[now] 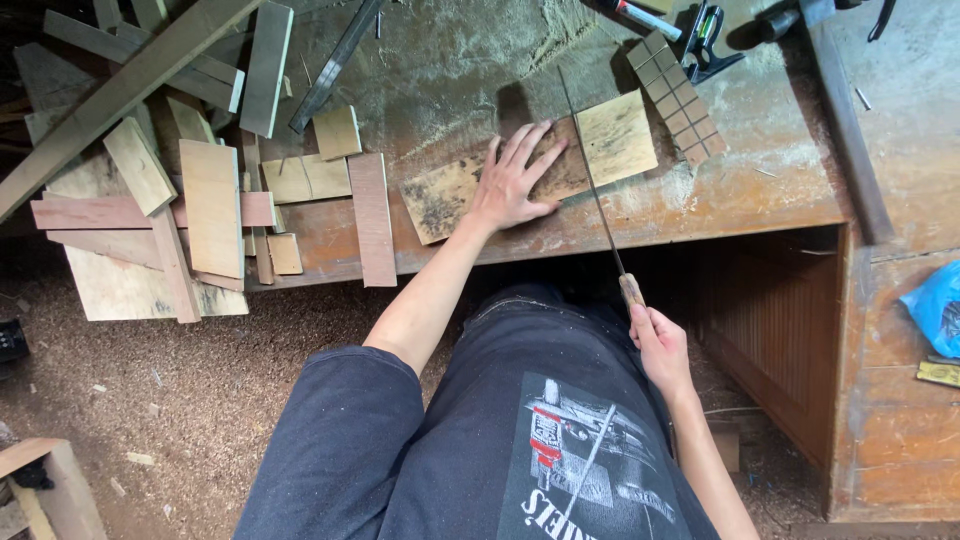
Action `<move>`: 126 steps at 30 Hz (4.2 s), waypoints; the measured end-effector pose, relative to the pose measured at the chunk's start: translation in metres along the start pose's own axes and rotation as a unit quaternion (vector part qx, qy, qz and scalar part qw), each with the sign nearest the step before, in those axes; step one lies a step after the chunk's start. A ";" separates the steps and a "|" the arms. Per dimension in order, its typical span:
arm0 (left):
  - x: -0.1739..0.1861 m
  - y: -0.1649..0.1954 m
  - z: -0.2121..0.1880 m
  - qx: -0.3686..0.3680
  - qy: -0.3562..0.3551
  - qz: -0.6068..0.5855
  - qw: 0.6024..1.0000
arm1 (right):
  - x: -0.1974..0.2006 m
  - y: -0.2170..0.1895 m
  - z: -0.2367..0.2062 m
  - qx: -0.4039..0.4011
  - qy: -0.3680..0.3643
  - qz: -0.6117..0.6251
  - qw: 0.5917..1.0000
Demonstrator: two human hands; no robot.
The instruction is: The person holds a wooden board steady on a cluttered workbench with one hand and saws through it with a hand saw using the other hand. After sawing for most of the episode, the person lifts the board and repositions it on the bench.
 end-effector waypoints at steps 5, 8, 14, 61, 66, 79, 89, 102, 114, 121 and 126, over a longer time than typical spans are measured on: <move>0.023 0.002 -0.010 0.020 0.067 -0.009 0.998 | -0.001 -0.022 0.003 0.026 0.014 -0.052 0.998; 0.042 -0.002 -0.014 0.026 0.115 -0.013 0.993 | -0.002 -0.042 0.007 0.050 0.008 -0.065 0.997; 0.065 -0.007 -0.015 0.048 0.130 -0.002 0.990 | -0.004 -0.068 0.006 0.065 -0.006 -0.069 0.995; 0.072 -0.082 -0.108 0.270 0.044 0.053 0.960 | -0.083 -0.068 0.053 0.056 -0.110 -0.123 0.985; 0.055 -0.083 -0.079 0.260 0.036 0.043 0.964 | -0.067 -0.085 0.050 0.133 -0.050 -0.164 0.976; 0.014 -0.068 -0.008 0.163 -0.078 0.048 0.982 | -0.031 -0.050 0.055 0.038 -0.062 -0.040 0.997; 0.023 -0.079 0.013 0.178 -0.014 0.081 0.981 | -0.022 -0.116 0.049 0.087 -0.114 0.187 0.972; -0.051 0.169 0.002 -0.274 -0.138 -0.207 0.929 | -0.005 -0.108 0.039 0.098 -0.084 0.219 0.967; 0.036 -0.095 -0.018 0.311 -0.078 0.115 0.940 | -0.003 -0.097 0.048 0.117 -0.020 0.106 0.987; 0.017 -0.066 -0.011 0.165 -0.023 0.020 0.986 | -0.017 -0.064 0.046 0.073 0.011 -0.025 0.997; 0.015 -0.046 -0.011 0.105 -0.003 -0.008 0.994 | -0.020 -0.045 0.036 0.081 0.029 -0.093 0.992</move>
Point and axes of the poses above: each hand's wrist, its own z-axis towards the middle knuckle, its own x-axis out of the back of the hand, y = z × x, the point moved 9 cm from there along z, towards the middle knuckle, and after that the axes turned 5 degrees about -x, right-handed, at the moved point
